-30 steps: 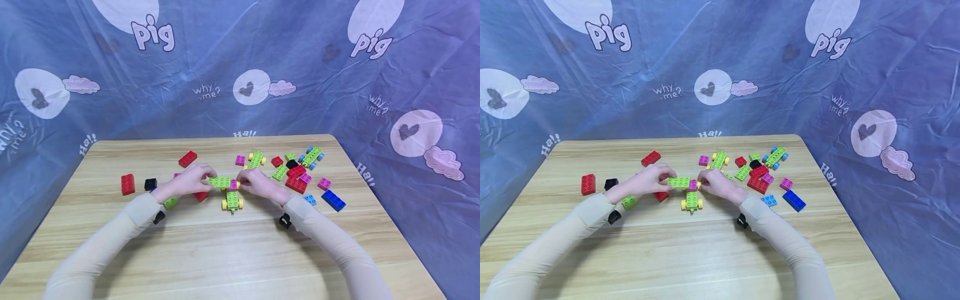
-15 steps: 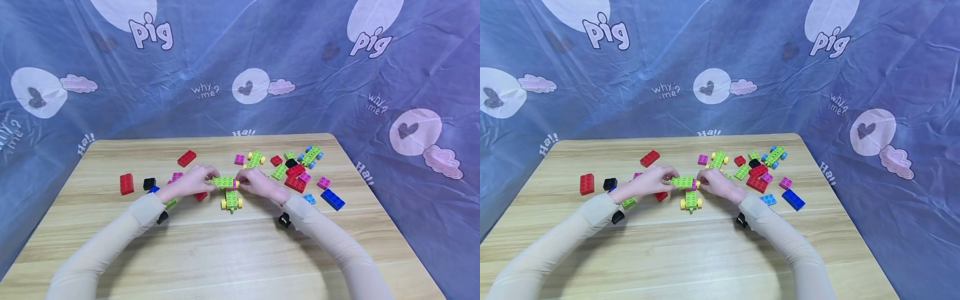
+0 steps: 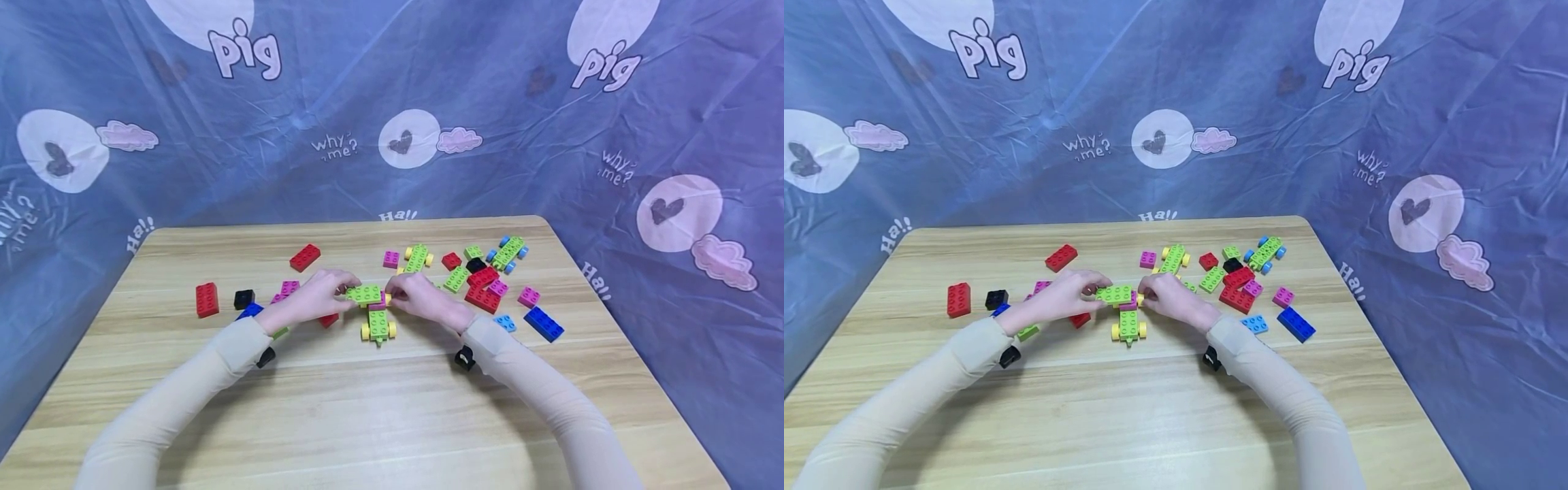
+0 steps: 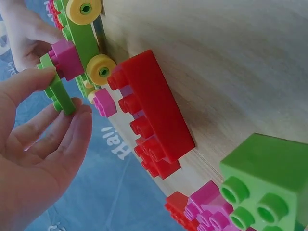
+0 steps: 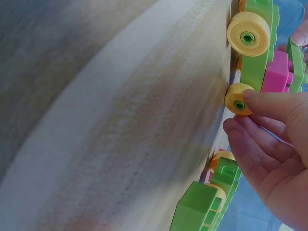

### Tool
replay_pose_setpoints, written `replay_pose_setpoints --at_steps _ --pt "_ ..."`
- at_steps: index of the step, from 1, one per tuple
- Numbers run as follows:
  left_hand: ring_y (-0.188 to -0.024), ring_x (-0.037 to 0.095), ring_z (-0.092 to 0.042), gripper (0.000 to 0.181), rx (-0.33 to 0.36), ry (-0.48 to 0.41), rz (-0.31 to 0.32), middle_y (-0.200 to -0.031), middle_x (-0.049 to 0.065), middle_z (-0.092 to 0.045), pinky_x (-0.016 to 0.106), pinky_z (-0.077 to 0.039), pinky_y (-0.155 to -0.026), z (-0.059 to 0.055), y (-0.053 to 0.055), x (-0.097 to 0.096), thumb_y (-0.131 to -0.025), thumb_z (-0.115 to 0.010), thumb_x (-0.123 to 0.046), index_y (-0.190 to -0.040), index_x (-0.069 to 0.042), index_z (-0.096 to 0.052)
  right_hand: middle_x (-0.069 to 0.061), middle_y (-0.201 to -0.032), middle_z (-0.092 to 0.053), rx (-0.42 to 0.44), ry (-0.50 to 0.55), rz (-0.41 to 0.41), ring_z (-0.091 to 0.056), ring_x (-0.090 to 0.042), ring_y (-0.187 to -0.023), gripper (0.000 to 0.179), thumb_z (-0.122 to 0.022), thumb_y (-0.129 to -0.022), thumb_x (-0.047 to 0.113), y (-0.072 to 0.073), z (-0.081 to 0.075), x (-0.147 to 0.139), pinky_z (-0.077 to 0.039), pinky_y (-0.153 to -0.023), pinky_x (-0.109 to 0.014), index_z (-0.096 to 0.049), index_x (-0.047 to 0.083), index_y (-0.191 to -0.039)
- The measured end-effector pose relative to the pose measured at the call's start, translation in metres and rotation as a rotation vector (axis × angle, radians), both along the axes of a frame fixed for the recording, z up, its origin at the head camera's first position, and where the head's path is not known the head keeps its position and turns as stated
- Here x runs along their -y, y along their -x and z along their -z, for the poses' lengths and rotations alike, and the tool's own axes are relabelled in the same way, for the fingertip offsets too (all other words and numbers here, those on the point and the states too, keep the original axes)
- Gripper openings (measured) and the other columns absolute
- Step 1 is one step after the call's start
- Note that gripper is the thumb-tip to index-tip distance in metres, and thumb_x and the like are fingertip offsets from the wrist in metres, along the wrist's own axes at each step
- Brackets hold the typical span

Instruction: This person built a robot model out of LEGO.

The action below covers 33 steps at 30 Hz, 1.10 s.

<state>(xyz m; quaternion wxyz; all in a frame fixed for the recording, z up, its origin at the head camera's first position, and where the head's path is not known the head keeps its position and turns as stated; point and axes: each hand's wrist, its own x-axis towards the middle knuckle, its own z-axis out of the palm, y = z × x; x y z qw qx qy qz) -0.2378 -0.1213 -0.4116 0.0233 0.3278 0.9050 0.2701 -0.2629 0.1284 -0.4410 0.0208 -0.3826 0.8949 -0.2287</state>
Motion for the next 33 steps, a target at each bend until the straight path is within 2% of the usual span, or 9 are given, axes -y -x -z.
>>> replay_pose_setpoints --at_steps 4,12,18,23,33 --pt "-0.095 0.023 -0.070 0.041 -0.007 0.009 0.010 -0.115 0.015 -0.072 0.034 -0.060 -0.085 0.000 -0.002 -0.002 -0.085 -0.076 -0.014 -0.122 0.000 -0.067 -0.011 -0.097 -0.074 -0.005 0.003 -0.008 -0.071 -0.019 -0.088 0.020 -0.073 -0.085 0.004 0.000 -0.001 0.000 -0.059 -0.081 -0.022 -0.070 0.002 -0.104" --pt "-0.090 0.016 -0.066 0.041 -0.021 0.040 0.014 -0.111 0.011 -0.071 0.026 -0.058 -0.076 0.001 -0.005 -0.003 -0.087 -0.075 -0.019 -0.124 -0.005 -0.067 -0.012 -0.099 -0.074 0.006 0.000 -0.001 -0.071 -0.019 -0.089 0.020 -0.073 -0.085 0.004 -0.001 -0.002 0.001 -0.059 -0.081 -0.021 -0.069 0.002 -0.105" --pt "-0.091 0.019 -0.067 0.040 -0.020 0.037 0.008 -0.111 0.013 -0.070 0.029 -0.059 -0.078 0.000 -0.008 -0.005 -0.087 -0.075 -0.019 -0.123 -0.002 -0.067 -0.012 -0.099 -0.074 0.001 0.006 -0.007 -0.071 -0.019 -0.089 0.021 -0.074 -0.085 0.004 -0.002 -0.003 0.000 -0.059 -0.081 -0.021 -0.069 0.001 -0.105" --pt "-0.087 0.019 -0.062 0.040 -0.043 0.051 -0.005 -0.109 0.013 -0.069 0.029 -0.054 -0.075 -0.001 -0.010 -0.007 -0.086 -0.075 -0.018 -0.120 0.000 -0.067 -0.012 -0.098 -0.074 -0.001 0.006 -0.006 -0.071 -0.020 -0.089 0.020 -0.074 -0.085 0.003 -0.002 -0.003 0.000 -0.059 -0.081 -0.021 -0.069 0.001 -0.105" --pt "-0.091 0.018 -0.067 0.041 0.018 0.035 -0.035 -0.112 0.014 -0.071 0.029 -0.057 -0.077 -0.002 -0.012 -0.011 -0.086 -0.074 -0.018 -0.122 0.000 -0.066 -0.013 -0.098 -0.074 0.003 0.012 -0.006 -0.071 -0.020 -0.088 0.019 -0.072 -0.085 0.002 -0.002 -0.003 0.000 -0.059 -0.080 -0.022 -0.069 0.001 -0.104"
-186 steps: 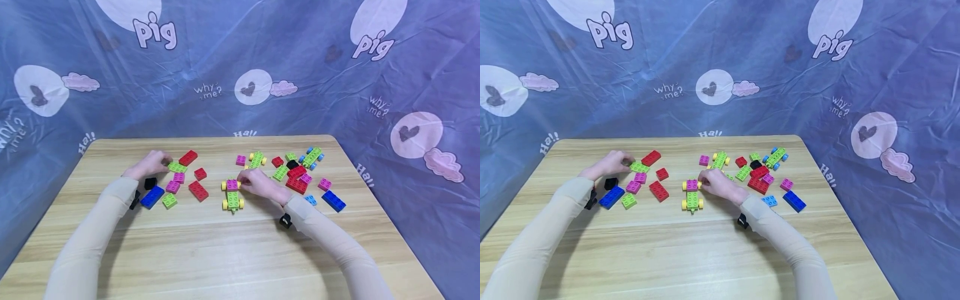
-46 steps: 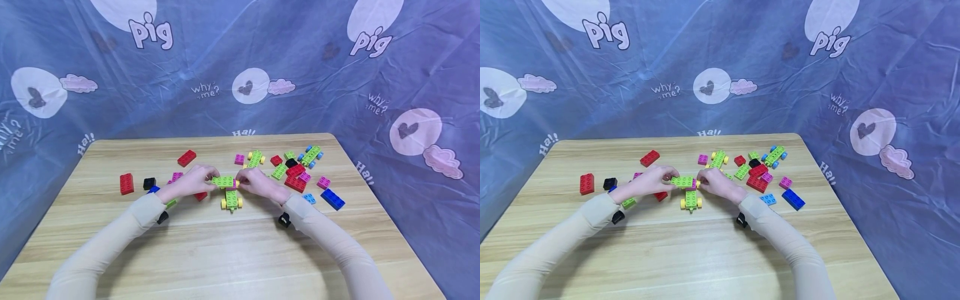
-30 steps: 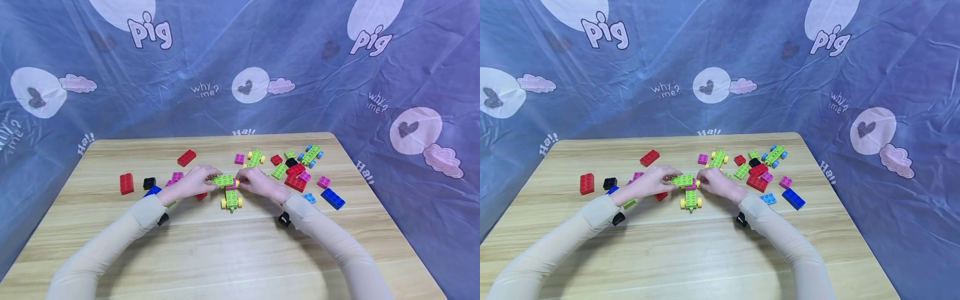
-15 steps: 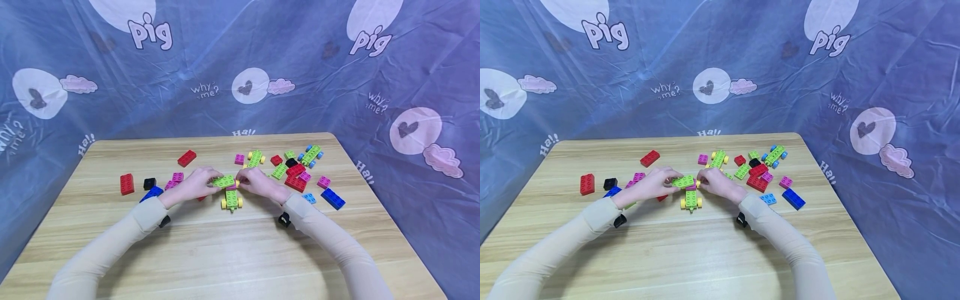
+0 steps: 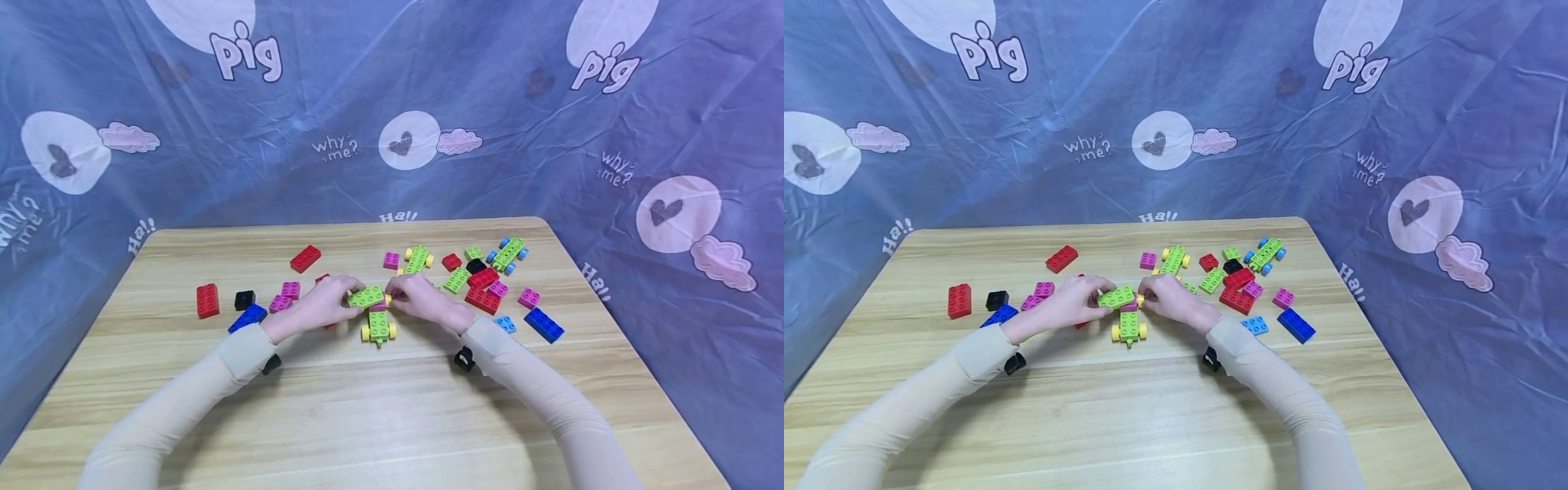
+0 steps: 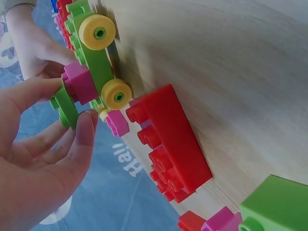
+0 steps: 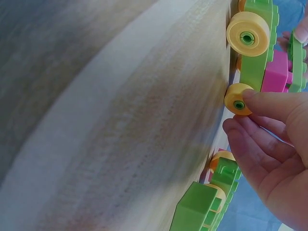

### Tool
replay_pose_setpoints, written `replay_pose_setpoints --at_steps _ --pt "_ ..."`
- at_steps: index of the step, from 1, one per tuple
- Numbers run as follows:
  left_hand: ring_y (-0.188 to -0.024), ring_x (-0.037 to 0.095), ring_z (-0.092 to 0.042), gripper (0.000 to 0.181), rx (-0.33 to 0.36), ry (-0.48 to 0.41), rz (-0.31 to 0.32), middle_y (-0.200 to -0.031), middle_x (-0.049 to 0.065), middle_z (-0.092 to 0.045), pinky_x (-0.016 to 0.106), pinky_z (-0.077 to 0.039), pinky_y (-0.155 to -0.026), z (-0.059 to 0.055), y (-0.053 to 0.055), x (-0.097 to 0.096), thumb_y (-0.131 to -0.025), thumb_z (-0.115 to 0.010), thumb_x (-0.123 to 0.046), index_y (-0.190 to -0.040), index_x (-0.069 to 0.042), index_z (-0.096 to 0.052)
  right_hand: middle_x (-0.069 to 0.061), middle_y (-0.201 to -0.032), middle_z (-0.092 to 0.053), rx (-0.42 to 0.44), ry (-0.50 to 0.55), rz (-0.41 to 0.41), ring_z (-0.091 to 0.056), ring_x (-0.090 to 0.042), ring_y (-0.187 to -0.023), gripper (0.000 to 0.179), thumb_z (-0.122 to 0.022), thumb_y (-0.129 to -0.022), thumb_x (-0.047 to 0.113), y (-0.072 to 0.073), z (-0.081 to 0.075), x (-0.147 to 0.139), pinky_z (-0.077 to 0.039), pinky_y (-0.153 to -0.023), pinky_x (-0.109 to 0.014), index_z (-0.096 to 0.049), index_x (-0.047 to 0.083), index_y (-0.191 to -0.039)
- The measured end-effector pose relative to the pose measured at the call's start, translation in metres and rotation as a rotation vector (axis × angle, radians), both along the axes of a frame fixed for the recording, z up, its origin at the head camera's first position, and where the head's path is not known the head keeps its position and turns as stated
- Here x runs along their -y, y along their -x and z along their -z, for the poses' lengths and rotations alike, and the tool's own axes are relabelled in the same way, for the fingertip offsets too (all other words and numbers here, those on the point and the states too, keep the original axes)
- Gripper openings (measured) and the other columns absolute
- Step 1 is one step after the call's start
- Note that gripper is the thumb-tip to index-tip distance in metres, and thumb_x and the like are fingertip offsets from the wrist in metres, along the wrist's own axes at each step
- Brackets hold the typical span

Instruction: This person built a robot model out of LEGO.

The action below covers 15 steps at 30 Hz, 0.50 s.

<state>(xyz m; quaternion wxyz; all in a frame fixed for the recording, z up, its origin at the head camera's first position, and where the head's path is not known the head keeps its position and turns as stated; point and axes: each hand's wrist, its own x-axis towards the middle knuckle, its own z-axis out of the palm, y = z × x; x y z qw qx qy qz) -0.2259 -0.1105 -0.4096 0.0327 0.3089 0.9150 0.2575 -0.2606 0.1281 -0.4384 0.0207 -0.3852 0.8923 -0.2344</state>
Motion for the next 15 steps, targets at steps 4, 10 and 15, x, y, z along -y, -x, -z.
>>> replay_pose_setpoints --at_steps 4,10,15 --pt "-0.097 0.020 -0.065 0.050 0.013 0.019 0.007 -0.116 0.014 -0.069 0.031 -0.056 -0.081 -0.0003 -0.0016 -0.0009 -0.088 -0.073 -0.021 -0.131 -0.001 -0.060 -0.012 -0.098 -0.074 -0.001 -0.004 0.000 -0.071 -0.020 -0.088 0.019 -0.073 -0.085 0.003 0.0006 0.0004 -0.0004 -0.059 -0.080 -0.022 -0.069 0.001 -0.104" --pt "-0.086 0.016 -0.055 0.061 -0.012 0.045 0.036 -0.112 0.011 -0.066 0.027 -0.049 -0.072 -0.0002 -0.0030 -0.0016 -0.087 -0.073 -0.024 -0.142 -0.006 -0.053 -0.012 -0.097 -0.074 -0.007 -0.001 -0.004 -0.071 -0.019 -0.088 0.019 -0.073 -0.085 0.003 0.0016 0.0012 -0.0005 -0.059 -0.080 -0.022 -0.069 0.001 -0.104" --pt "-0.081 0.013 -0.052 0.064 0.002 0.060 0.046 -0.109 0.011 -0.065 0.024 -0.045 -0.069 -0.0015 -0.0026 -0.0025 -0.087 -0.075 -0.029 -0.143 -0.009 -0.052 -0.012 -0.097 -0.074 -0.007 -0.005 -0.005 -0.071 -0.020 -0.088 0.020 -0.073 -0.085 0.003 0.0018 0.0018 -0.0003 -0.059 -0.080 -0.022 -0.069 0.001 -0.104"
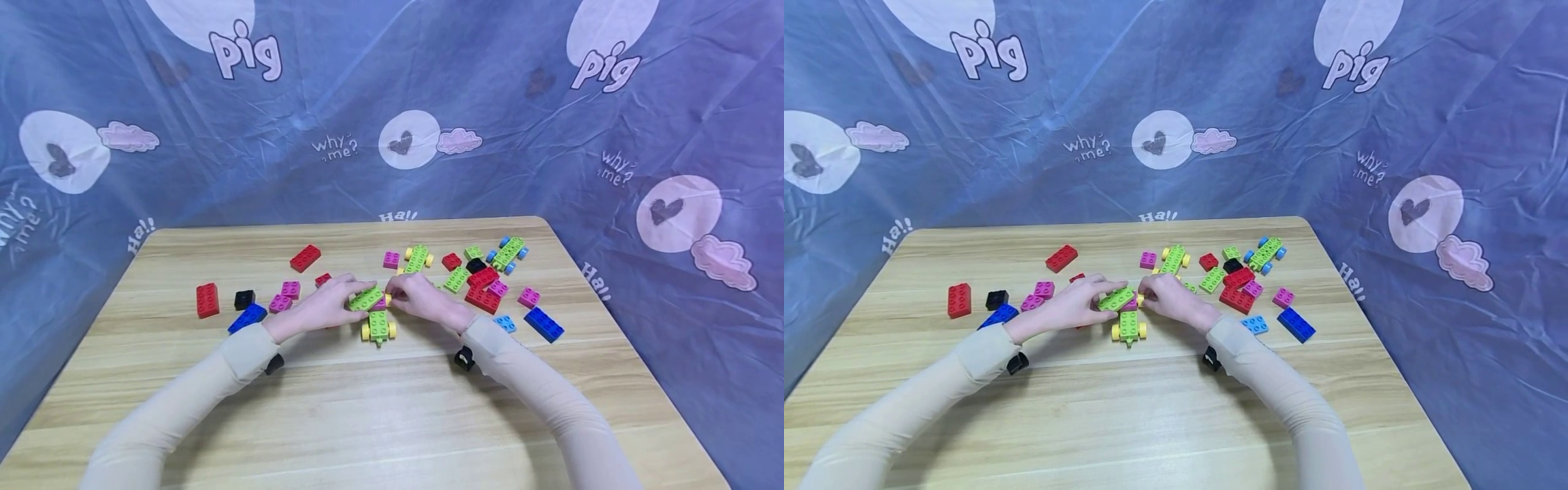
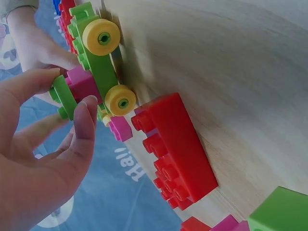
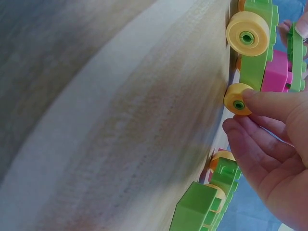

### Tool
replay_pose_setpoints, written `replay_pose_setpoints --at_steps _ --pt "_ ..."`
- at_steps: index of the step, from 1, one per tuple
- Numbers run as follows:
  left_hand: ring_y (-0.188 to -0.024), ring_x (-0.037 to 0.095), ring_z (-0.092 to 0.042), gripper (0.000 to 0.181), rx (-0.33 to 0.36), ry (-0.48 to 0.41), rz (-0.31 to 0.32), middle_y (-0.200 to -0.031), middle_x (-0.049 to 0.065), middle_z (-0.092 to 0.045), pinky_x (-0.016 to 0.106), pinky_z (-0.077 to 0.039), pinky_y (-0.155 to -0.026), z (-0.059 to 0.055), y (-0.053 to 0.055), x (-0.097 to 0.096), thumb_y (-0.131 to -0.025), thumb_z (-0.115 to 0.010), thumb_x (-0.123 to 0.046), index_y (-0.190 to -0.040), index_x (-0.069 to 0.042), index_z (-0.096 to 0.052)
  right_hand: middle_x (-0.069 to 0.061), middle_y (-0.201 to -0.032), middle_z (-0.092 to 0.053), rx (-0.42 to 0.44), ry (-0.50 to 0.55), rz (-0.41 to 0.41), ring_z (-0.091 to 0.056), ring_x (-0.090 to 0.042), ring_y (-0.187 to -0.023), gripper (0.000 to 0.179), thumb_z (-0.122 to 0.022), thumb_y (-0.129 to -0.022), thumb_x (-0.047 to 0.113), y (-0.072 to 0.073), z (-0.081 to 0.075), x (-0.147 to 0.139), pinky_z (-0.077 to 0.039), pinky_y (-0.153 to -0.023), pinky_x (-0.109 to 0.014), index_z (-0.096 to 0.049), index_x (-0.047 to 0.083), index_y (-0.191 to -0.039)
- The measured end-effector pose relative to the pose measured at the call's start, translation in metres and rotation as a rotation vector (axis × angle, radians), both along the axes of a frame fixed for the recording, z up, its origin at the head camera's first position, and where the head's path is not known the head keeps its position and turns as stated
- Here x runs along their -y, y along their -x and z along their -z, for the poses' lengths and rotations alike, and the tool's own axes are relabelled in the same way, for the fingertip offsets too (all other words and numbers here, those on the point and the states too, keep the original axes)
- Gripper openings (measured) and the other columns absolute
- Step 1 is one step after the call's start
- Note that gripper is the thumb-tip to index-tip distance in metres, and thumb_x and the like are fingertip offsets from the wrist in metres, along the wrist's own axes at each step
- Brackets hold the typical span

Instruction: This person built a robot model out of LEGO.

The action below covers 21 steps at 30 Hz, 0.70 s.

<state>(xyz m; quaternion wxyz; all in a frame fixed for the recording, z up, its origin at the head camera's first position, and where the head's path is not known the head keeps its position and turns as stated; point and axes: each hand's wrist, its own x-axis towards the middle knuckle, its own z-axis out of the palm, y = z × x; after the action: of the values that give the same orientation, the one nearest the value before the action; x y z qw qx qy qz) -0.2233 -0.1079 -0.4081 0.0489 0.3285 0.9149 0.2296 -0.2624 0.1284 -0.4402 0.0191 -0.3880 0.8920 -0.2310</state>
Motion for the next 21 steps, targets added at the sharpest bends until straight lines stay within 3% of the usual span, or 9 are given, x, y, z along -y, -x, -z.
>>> replay_pose_setpoints --at_steps 10,21 --pt "-0.085 0.015 -0.063 0.069 0.111 -0.074 0.001 -0.108 0.013 -0.064 0.026 -0.055 -0.078 0.0003 0.0054 0.0007 -0.081 -0.081 -0.030 -0.139 -0.003 -0.055 -0.012 -0.097 -0.074 -0.009 -0.007 0.000 -0.071 -0.019 -0.087 0.019 -0.073 -0.086 0.004 0.0004 0.0004 -0.0002 -0.059 -0.080 -0.022 -0.069 0.001 -0.104" --pt "-0.079 0.012 -0.063 0.070 0.138 -0.082 0.014 -0.113 0.016 -0.063 0.022 -0.053 -0.073 -0.0022 0.0063 0.0001 -0.080 -0.083 -0.027 -0.138 0.000 -0.055 -0.012 -0.097 -0.074 -0.010 -0.006 -0.003 -0.071 -0.019 -0.087 0.020 -0.074 -0.085 0.004 0.0000 -0.0004 -0.0002 -0.059 -0.080 -0.022 -0.069 0.001 -0.104"
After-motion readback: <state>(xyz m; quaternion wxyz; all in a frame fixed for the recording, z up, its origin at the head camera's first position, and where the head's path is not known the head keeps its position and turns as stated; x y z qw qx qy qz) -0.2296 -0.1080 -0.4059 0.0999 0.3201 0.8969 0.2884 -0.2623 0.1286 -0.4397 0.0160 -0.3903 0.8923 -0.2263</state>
